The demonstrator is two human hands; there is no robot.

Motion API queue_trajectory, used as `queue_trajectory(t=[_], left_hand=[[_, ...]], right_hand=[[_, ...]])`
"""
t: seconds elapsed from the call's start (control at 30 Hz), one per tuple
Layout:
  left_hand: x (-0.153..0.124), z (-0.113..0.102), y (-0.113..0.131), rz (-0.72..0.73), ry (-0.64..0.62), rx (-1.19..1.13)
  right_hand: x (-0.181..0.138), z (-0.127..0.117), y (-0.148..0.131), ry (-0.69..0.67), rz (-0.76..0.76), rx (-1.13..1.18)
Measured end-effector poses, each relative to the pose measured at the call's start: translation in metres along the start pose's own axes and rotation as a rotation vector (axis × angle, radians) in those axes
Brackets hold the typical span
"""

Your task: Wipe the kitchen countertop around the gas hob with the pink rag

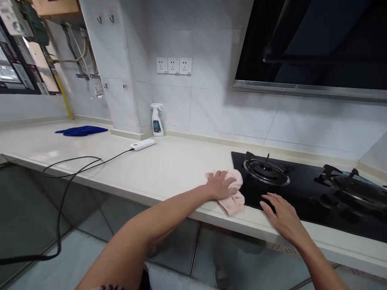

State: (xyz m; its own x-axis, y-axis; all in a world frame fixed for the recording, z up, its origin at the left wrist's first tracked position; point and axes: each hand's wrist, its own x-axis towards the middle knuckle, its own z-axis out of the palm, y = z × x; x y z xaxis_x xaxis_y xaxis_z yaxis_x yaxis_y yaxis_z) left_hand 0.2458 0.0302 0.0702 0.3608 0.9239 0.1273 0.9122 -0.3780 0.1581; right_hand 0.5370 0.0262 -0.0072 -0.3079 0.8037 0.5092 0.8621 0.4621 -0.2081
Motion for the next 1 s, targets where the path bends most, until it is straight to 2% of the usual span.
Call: queue_trajectory(t=[0.1,0.2,0.3,0.37,0.43,0.5,0.63,0.73,0.8,0.87,1.0], left_hand=[[-0.042,0.003,0.015,0.089,0.033,0.027],[-0.082,0.006,0.027,0.214,0.117,0.06],[-0.111,0.005,0.025,0.353,0.179,0.075],[-0.118,0.001,0.015,0.377,0.165,0.048],[-0.114,-0.006,0.002,0.309,0.113,0.002],[-0.096,-0.011,-0.007,0.186,0.046,-0.033],[-0.04,-0.013,-0.01,-0.001,-0.062,-0.054],[-0.005,-0.009,-0.017,-0.093,-0.064,-0.053],[0.005,-0.009,-0.036,-0.169,-0.04,-0.039],[0.002,-0.014,-0.068,-0.27,-0.002,-0.019],[-0.039,-0.038,-0.157,-0.548,0.074,0.023]], right_hand=[[-0.001,0.004,0.002,0.005,-0.01,-0.024],[-0.001,0.008,0.007,0.009,-0.024,-0.02],[-0.003,0.012,0.014,0.012,-0.016,-0.008],[-0.004,0.015,0.017,0.009,-0.008,0.001],[-0.004,0.016,0.018,0.005,-0.013,0.006],[-0.003,0.015,0.017,0.005,-0.024,0.009],[-0.001,0.009,0.016,-0.016,0.01,0.034],[0.0,0.005,0.018,-0.054,0.062,0.088],[0.001,0.002,0.021,-0.076,0.097,0.132],[0.001,0.002,0.024,-0.085,0.122,0.161],[0.002,0.005,0.031,-0.086,0.12,0.172]])
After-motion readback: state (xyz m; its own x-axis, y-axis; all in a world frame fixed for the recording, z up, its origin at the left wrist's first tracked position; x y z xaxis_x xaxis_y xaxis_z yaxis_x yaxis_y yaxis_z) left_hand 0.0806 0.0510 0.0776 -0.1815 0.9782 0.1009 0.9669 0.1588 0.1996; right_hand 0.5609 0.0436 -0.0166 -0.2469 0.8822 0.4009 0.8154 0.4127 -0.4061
